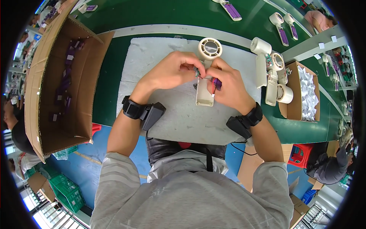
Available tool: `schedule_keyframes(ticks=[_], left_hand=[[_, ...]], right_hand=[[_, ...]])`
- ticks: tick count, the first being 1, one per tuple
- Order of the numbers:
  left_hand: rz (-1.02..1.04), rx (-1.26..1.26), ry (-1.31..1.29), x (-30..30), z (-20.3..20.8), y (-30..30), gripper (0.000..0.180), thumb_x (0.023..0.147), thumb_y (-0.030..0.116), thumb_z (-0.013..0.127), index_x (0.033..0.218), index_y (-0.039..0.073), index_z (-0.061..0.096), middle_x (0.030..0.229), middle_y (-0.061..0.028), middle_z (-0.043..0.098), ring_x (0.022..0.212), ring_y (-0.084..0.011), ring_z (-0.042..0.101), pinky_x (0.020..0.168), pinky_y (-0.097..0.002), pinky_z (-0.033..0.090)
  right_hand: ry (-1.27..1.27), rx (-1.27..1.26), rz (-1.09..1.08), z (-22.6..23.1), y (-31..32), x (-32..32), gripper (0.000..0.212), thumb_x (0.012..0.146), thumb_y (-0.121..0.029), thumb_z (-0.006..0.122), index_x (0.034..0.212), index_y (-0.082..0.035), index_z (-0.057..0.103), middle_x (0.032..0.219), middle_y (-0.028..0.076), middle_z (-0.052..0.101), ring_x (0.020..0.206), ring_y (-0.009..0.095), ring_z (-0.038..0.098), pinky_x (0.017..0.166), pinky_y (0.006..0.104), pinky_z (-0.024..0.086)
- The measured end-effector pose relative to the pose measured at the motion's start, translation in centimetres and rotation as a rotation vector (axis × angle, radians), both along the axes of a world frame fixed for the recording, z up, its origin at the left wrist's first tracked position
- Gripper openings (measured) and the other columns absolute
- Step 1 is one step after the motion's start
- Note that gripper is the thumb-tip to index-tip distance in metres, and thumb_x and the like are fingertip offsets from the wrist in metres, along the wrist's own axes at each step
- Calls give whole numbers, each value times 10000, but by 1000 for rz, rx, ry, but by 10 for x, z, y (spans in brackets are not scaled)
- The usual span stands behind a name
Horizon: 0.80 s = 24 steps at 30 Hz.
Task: Assemble electronic components and batteries into plastic housings on a production line.
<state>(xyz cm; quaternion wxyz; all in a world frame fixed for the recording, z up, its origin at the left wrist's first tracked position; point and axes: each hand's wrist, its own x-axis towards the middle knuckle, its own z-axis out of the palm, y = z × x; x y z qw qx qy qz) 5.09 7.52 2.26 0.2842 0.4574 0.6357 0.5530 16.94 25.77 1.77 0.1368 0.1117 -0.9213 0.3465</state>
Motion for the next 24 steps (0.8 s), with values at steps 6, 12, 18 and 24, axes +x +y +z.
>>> schedule_keyframes(ticks=[6,12,18,24], left_hand=[[57,-64,-60,3,-7,4,138,776,16,699,909,29,663,807,-52,627,698,-130,559,635,-267,465],[17,-85,159,10,3,5,150,787,97,744,880,28,649,804,-51,621,678,-127,538,616,-272,457],[86,-77,191,7,-4,5,149,820,139,747,866,18,672,772,-31,614,690,-121,553,620,-267,467],[54,-112,-192,-8,-3,1,182,829,173,750,865,2,699,744,-45,653,660,-117,589,590,-264,478]], right_hand=[[82,-94,-38,-1,-4,-4,318,773,51,628,1072,-54,603,952,95,525,722,235,587,622,309,483],[176,-122,-120,-9,-6,-6,326,807,76,568,1108,-47,586,1022,116,536,774,228,593,648,301,490],[199,-158,-95,-5,-7,-6,248,830,43,606,1067,-31,608,1026,115,553,758,212,594,637,291,490],[148,-170,-13,1,-5,-2,127,818,-5,668,945,-13,657,866,89,599,664,176,583,587,279,475]])
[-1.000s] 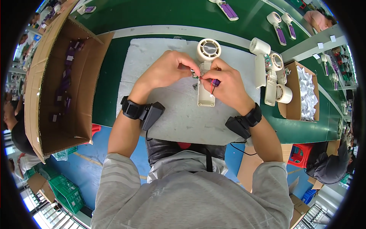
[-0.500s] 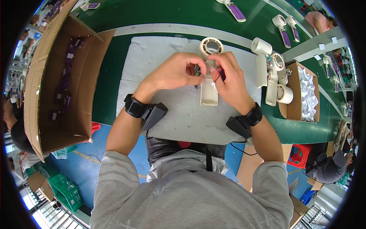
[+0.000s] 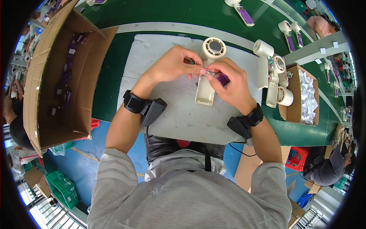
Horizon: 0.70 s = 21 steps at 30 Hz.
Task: Assemble electronic components and batteries into plastic housings on a production line.
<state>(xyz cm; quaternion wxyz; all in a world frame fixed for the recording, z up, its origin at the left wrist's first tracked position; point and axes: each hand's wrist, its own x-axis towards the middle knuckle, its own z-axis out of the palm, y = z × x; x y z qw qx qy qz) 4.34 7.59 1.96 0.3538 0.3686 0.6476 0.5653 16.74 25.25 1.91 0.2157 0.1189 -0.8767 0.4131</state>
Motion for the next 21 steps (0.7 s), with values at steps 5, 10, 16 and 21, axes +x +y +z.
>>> schedule_keyframes(ticks=[5,10,16,21], left_hand=[[-11,23,-36,-2,-1,-2,178,812,152,765,867,-5,701,753,-44,661,656,-109,600,602,-252,491],[-27,-12,5,-2,-2,-1,166,788,104,773,900,5,701,764,-34,655,669,-105,593,654,-239,494],[-48,69,-96,-1,1,-3,250,772,38,760,1007,18,677,841,-17,661,721,-94,588,723,-226,486],[-55,49,-104,-5,2,-7,338,767,2,747,1085,33,636,898,-26,669,781,-92,606,738,-231,485]], right_hand=[[-20,21,17,-5,3,-2,80,820,-29,685,897,-6,678,789,70,610,630,162,575,571,270,458],[-65,4,18,-6,4,-2,71,813,-22,688,881,-5,699,803,63,614,633,161,575,567,272,453],[-39,1,4,-6,5,-2,98,804,-20,696,900,-11,718,806,53,613,651,159,581,568,274,454],[-36,6,27,-6,5,-3,104,800,-17,699,902,-9,719,800,50,611,668,154,586,570,272,454]])
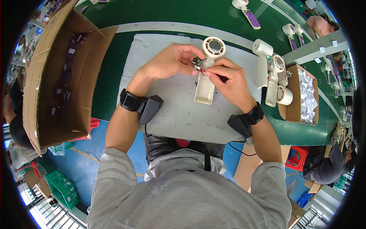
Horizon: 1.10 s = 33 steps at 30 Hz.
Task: Assemble electronic components and batteries into plastic housings on a production line.
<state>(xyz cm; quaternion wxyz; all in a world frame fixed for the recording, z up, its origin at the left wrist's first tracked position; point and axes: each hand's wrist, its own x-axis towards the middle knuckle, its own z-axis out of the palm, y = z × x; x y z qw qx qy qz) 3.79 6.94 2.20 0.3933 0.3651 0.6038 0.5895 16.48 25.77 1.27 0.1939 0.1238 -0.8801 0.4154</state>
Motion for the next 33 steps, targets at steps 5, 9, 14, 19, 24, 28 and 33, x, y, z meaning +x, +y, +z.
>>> schedule_keyframes(ticks=[5,9,14,19,24,28,33], left_hand=[[50,-64,-1,-1,6,-2,335,759,3,760,1063,40,623,896,-47,680,798,-106,631,731,-239,488],[46,-65,17,-2,3,-2,319,754,5,769,1032,39,617,897,-53,685,801,-114,641,725,-245,491],[51,-16,50,-1,-3,2,302,755,4,769,1027,25,639,908,-60,689,810,-120,647,735,-259,506],[101,27,117,4,-4,4,328,756,-18,746,1072,18,666,907,-66,687,823,-126,649,759,-267,523],[117,20,121,12,-2,8,388,754,-50,708,1135,12,664,929,-80,689,833,-140,656,777,-281,545],[126,33,222,15,-1,9,394,757,-54,692,1143,20,662,950,-95,696,834,-149,663,782,-285,556],[151,31,377,18,-1,11,398,773,-73,659,1157,30,660,961,-89,691,839,-138,643,790,-287,555]], right_hand=[[1,-4,1,-2,0,0,101,797,-12,700,897,-2,716,797,50,611,660,155,585,568,272,454],[-24,-19,-10,-1,0,0,90,798,-11,698,885,9,708,797,52,611,651,156,582,568,271,454],[-22,-33,-8,-2,-1,-1,72,803,-15,697,866,19,698,793,52,608,640,150,572,565,269,450],[22,-7,6,-4,1,-2,91,808,-29,699,889,12,688,795,48,608,609,127,551,539,264,439],[-28,-99,-178,5,-9,1,240,783,-47,735,1010,-23,659,831,44,620,542,81,508,485,238,415],[14,-27,-194,1,-7,1,359,749,-42,767,1081,-47,630,862,41,623,516,53,480,461,215,397],[25,-24,-230,1,-9,0,351,736,-26,773,1060,-46,640,873,38,621,527,51,485,467,210,401]])
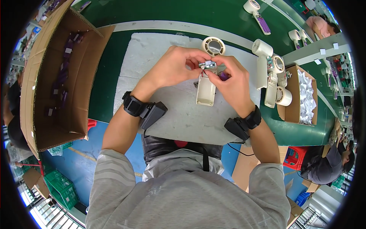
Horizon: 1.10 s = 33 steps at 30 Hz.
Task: Assemble electronic components and batteries into plastic housings on a production line.
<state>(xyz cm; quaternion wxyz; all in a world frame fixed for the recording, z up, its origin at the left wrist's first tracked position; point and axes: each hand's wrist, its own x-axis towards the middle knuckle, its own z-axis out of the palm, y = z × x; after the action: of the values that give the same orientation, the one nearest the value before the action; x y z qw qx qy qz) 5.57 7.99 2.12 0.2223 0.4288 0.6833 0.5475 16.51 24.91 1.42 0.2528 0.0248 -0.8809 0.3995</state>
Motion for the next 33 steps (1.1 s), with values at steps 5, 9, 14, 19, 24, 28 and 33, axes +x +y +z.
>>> schedule_keyframes(ticks=[5,9,14,19,24,28,33], left_hand=[[43,3,80,1,-2,1,344,784,-82,641,1112,16,679,939,-87,684,829,-140,647,769,-285,558],[52,-58,60,-3,-3,1,285,771,-64,658,1046,0,699,919,-98,685,786,-164,668,743,-284,560],[58,19,246,3,-4,2,258,742,-41,679,997,-10,708,898,-110,687,743,-186,678,701,-282,554],[109,6,330,7,-4,3,254,720,-16,690,972,-8,715,868,-105,687,718,-189,667,643,-274,530],[111,14,319,5,-4,5,230,719,18,711,948,7,729,847,-109,688,679,-215,661,606,-292,527],[99,37,295,4,-8,5,225,717,38,727,940,12,734,832,-112,690,667,-221,661,611,-303,535],[65,13,217,3,-6,2,241,746,-23,678,978,21,731,840,-76,671,723,-169,640,635,-265,504]], right_hand=[[-19,-20,-12,-1,0,0,346,735,-28,774,1056,-49,645,870,41,625,532,53,492,473,212,409],[-10,-5,-20,-1,2,0,336,732,-33,774,1045,-49,654,857,46,628,542,68,512,485,220,425],[38,18,-27,-3,1,0,317,721,-44,776,1020,-53,672,818,49,627,560,91,544,505,236,453],[61,0,-21,-3,-1,1,306,705,-54,779,998,-57,689,788,46,628,557,97,553,507,239,460],[57,-13,-43,-5,0,0,308,696,-57,780,993,-56,697,786,40,630,546,83,542,496,229,444],[27,-35,-44,-3,1,1,305,701,-59,780,994,-55,697,779,31,629,540,66,534,486,220,430],[-7,-50,-31,-3,1,1,268,721,-63,780,973,-47,692,757,29,625,538,56,531,483,217,425]])
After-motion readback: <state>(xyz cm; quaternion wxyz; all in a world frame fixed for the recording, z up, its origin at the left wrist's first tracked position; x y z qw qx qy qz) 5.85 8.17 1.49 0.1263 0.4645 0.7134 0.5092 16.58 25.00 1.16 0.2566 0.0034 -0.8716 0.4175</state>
